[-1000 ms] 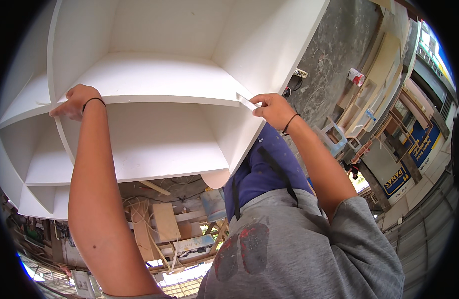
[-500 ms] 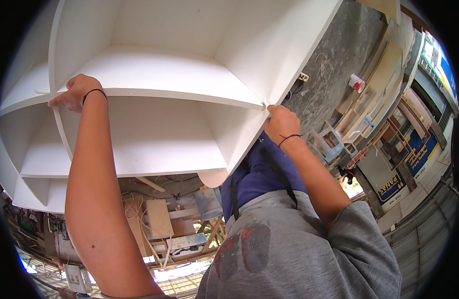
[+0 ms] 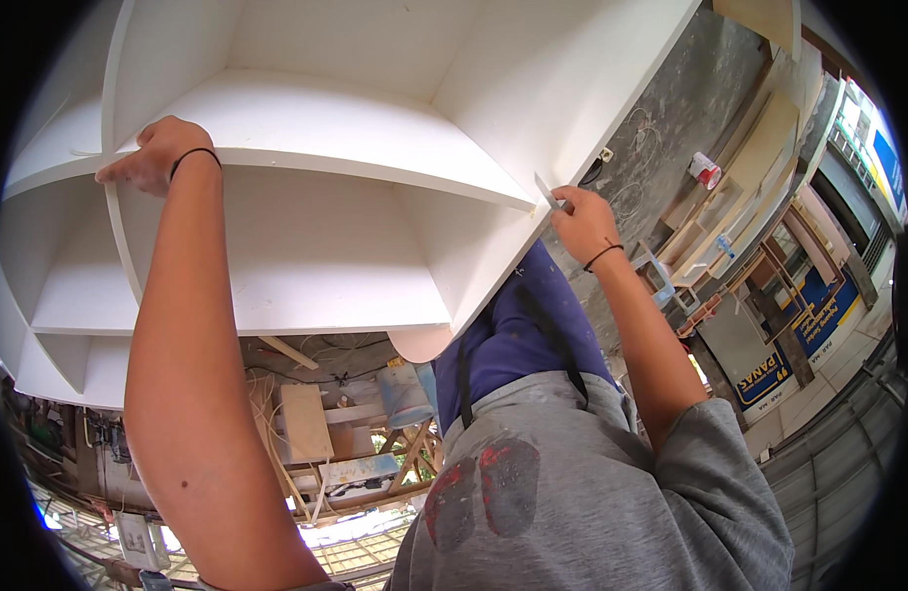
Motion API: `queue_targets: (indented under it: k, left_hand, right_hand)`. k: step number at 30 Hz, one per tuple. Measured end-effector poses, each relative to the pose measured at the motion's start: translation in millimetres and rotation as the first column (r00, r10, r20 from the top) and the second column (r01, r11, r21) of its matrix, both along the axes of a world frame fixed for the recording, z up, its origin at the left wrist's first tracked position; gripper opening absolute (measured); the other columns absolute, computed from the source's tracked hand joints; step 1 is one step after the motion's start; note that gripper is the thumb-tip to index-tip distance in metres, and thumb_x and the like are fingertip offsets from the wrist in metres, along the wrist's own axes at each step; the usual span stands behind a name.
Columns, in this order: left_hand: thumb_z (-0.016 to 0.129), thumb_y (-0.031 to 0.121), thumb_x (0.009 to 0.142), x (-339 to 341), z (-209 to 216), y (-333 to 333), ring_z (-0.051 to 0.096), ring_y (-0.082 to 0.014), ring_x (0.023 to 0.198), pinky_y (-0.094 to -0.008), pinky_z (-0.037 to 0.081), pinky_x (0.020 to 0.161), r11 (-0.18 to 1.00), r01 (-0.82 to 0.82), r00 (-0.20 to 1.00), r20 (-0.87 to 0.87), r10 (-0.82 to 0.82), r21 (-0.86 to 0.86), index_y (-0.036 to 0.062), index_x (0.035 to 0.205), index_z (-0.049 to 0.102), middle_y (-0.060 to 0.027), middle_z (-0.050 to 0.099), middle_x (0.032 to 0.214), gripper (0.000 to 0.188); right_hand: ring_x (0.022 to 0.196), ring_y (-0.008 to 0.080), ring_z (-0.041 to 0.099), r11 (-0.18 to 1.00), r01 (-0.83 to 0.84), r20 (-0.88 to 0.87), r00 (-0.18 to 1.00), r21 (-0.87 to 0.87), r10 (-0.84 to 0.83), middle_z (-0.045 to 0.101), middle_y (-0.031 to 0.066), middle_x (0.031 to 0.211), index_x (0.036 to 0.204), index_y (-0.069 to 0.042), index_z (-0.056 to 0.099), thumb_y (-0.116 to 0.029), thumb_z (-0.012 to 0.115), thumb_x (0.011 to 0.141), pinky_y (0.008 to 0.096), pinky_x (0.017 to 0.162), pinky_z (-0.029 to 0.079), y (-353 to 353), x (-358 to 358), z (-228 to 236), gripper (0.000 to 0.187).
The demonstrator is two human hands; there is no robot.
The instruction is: The person uses a small metal scraper to smooth the edges and corners of a white wooden cabinet. They systematically scrape along the seams and edges of the shelves and dividers to remove excess material or smooth the surface.
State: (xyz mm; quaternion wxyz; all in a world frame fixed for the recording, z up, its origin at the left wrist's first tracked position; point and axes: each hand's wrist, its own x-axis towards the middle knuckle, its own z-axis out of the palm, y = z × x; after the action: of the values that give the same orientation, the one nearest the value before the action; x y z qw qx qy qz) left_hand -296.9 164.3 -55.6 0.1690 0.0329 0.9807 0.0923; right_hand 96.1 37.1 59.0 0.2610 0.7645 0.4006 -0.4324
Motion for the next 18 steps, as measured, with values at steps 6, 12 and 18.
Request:
queue_targets:
  k: [6, 12, 18]
  left_hand:
    - [0.038, 0.022, 0.094, -5.3, 1.6, -1.9, 0.052, -0.0329, 0.118, -0.0393, 0.046, 0.099, 1.000, 0.016, 1.000, -0.008, -0.016, 0.003, 0.0082, 0.147, 0.000, -0.0197, 0.039, 0.140, 0.067]
    - [0.038, 0.021, 0.094, -3.4, 0.7, -5.7, 0.050, -0.0349, 0.119, -0.0408, 0.046, 0.100, 0.997, 0.071, 0.997, 0.004, -0.071, 0.043, 0.0038, 0.147, -0.001, -0.0215, 0.040, 0.139, 0.068]
    - [0.039, 0.018, 0.093, -8.1, -6.5, -6.7, 0.052, -0.0352, 0.116, -0.0442, 0.048, 0.094, 0.983, 0.095, 0.992, -0.094, -0.080, 0.159, 0.0013, 0.147, 0.001, -0.0223, 0.041, 0.138, 0.067]
  right_hand:
    - [0.085, 0.0380, 0.064, 0.939, -0.345, 0.099, 0.934, 0.004, 0.342, 0.066, 0.0209, 0.086, 0.101, -0.006, 0.067, -0.011, 0.058, 0.075, 0.0435, 0.079, 0.051, -7.4, -40.9, -12.8, 0.029]
    - [0.075, 0.0364, 0.064, 0.995, 0.000, -0.226, 0.974, 0.102, 0.023, 0.066, 0.0194, 0.077, 0.102, -0.005, 0.066, -0.013, 0.059, 0.075, 0.0412, 0.073, 0.051, 23.7, -74.5, -1.8, 0.029]
    - [0.084, 0.0399, 0.062, 0.840, -0.538, 0.022, 0.843, 0.075, 0.538, 0.064, 0.0198, 0.090, 0.096, -0.002, 0.058, -0.014, 0.057, 0.078, 0.0500, 0.074, 0.050, -2.7, -61.4, -17.3, 0.022]
